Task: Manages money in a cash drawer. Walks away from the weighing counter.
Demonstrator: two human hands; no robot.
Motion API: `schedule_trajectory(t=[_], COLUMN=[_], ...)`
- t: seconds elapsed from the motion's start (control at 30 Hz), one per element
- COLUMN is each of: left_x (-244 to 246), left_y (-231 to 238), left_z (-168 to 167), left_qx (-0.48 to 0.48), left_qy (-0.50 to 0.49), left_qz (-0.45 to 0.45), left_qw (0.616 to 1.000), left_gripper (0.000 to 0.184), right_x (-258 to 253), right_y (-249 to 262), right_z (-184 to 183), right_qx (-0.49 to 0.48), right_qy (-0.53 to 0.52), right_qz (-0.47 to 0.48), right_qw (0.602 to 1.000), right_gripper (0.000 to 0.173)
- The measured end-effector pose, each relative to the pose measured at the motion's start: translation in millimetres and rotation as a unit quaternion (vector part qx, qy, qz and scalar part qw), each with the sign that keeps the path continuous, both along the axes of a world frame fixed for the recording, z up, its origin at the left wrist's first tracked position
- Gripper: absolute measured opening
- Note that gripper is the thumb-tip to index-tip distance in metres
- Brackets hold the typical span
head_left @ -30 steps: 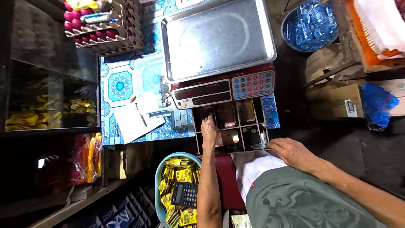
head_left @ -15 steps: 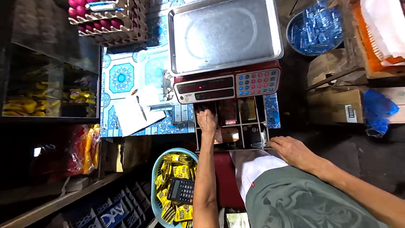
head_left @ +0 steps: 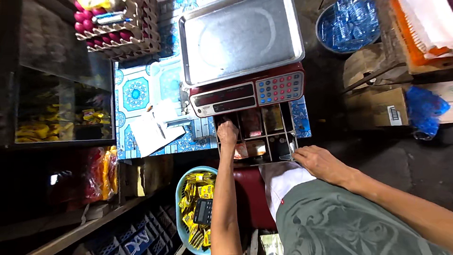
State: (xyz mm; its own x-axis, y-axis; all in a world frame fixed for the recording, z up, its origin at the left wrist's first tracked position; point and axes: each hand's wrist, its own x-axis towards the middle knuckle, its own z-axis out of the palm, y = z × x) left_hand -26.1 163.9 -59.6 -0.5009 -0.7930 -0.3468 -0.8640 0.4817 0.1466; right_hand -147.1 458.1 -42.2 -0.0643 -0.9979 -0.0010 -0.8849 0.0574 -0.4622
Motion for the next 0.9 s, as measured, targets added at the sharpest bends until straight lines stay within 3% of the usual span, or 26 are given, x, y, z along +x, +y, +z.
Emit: schedule_trajectory(t=[0.17,0.23,0.33,0.47,0.9], left_x=[8.8,6.8,3.1,6.9,17.0], left_y=[-15.0,-18.4,-20.2,-20.9,-40.4], left_z=[14.9,19.3,22.0,16.0,21.4], left_qx=[0.061,0.064,0.064,0.053,0.134], left_qy=[0.075,0.064,0.039,0.054,0.087], left_qz=[0.074,0.08,0.07,0.068,0.079], left_qw=[0.993,0.993,0.995,0.995,0.984], left_gripper=[0.031,0.031,0.03,0.029,0.034], right_x=[3.6,-0.7,-18.6,-33.2,-32.5], right_y=[-35.9,-73.0,-119.4,-127.0,-115.3], right_z=[-0.8,-3.2,-5.9,1.0,-11.3], right_qx=[-0.125,-0.054,0.153,0.294,0.25], right_qy=[0.022,0.058,0.055,0.087,0.091], right_qz=[-0.05,-0.047,-0.027,-0.025,-0.053], right_qw=[0.991,0.996,0.986,0.952,0.963], right_gripper=[0.02,0.024,0.045,0.053,0.056])
